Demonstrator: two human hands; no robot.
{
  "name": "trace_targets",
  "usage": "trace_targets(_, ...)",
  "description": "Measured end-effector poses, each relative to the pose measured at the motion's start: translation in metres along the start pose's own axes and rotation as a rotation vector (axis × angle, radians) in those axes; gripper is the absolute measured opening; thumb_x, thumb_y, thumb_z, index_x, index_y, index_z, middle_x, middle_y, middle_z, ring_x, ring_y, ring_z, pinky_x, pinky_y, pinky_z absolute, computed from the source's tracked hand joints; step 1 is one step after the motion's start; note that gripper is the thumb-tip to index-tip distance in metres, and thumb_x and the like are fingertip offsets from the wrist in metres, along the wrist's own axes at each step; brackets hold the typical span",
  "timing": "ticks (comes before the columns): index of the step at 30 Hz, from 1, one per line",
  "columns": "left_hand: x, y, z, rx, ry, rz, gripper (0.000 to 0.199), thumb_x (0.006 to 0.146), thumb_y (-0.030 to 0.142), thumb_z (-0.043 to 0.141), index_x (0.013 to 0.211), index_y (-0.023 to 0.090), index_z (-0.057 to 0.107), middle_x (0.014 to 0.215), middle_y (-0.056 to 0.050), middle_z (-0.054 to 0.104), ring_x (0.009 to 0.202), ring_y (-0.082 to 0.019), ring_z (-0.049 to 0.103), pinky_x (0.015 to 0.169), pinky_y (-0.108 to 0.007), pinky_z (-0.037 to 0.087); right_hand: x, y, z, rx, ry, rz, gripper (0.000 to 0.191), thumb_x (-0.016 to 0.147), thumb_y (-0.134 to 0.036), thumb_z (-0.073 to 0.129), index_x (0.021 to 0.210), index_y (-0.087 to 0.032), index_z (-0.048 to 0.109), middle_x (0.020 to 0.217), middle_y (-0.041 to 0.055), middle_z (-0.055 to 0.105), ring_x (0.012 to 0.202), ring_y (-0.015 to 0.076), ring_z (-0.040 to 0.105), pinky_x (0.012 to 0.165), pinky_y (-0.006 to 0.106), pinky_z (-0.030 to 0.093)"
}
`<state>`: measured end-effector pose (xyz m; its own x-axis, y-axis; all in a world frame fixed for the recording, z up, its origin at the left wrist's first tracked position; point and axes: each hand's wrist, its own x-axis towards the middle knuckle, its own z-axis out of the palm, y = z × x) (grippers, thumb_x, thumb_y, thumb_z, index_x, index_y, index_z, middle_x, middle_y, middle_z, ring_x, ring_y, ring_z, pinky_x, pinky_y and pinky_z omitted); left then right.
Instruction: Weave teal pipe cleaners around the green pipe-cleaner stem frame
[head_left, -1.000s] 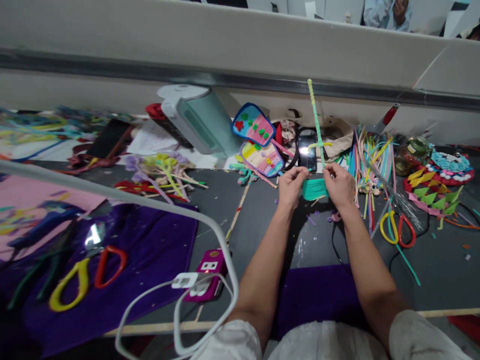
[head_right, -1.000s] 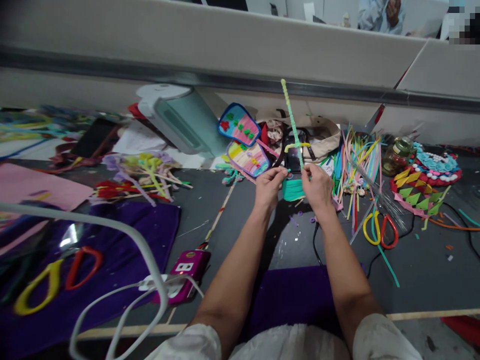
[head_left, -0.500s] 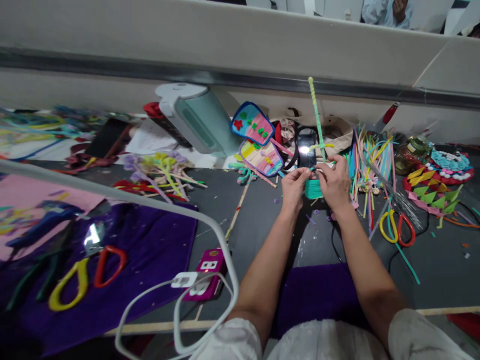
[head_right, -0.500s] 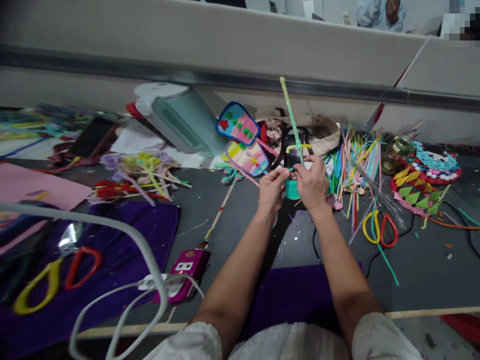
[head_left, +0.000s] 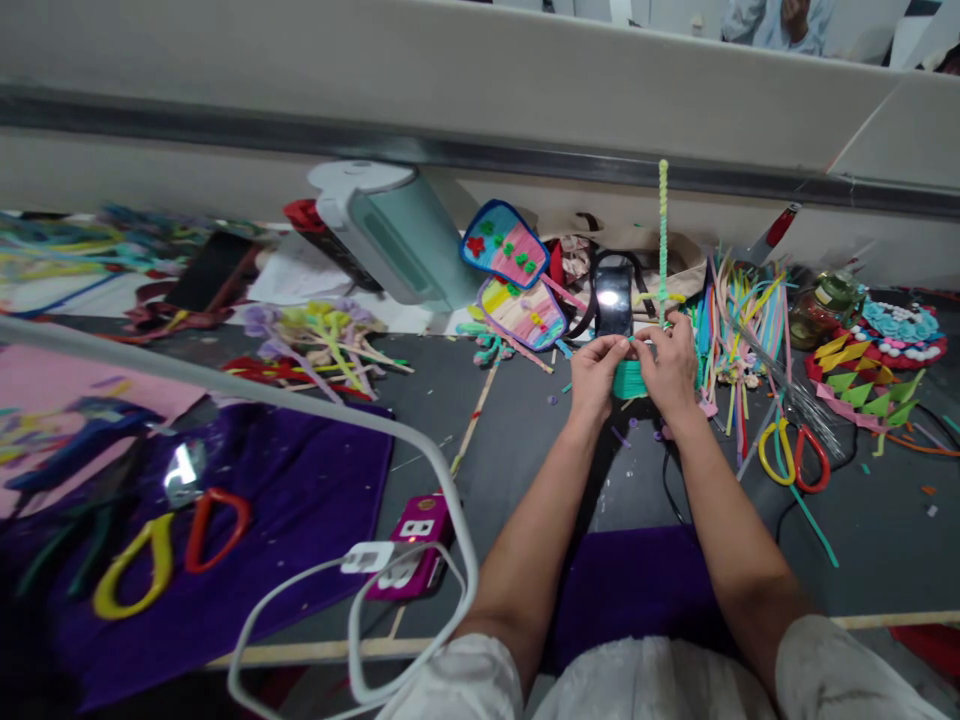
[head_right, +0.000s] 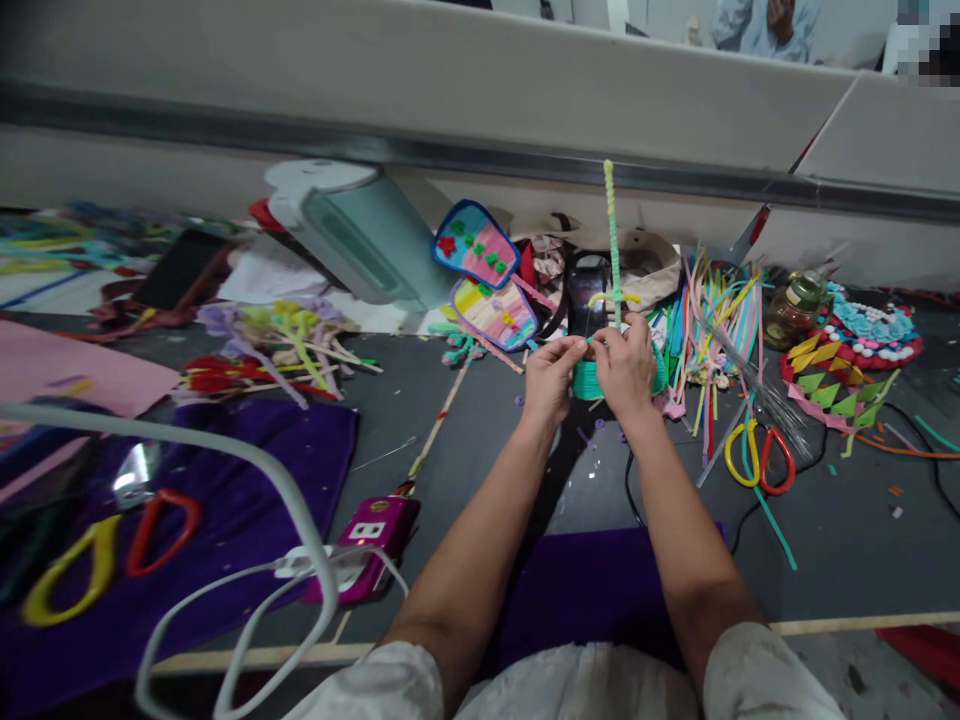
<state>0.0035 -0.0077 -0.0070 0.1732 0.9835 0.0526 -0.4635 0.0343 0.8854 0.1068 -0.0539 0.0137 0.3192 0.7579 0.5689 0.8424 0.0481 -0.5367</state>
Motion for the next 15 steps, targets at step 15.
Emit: trace_targets(15,-0.0035,0.0049,-0.0001,0.219,-0.043,0.124,0.018,0.069,0.033,0.081,0.073,0.017,0.073,0.067,-0.001,0.065,0.062,-0.012,0.052,0.058,-0.022,0.040,0.0013,0.0054,0.0045,0.168,0.016,0.080,0.014,0.091,-0.024,0.057,0.094,-0.022,0.069,0.118,0.0122,0.057,0.118,0.0240,0.056,0.101,0.039,0.049)
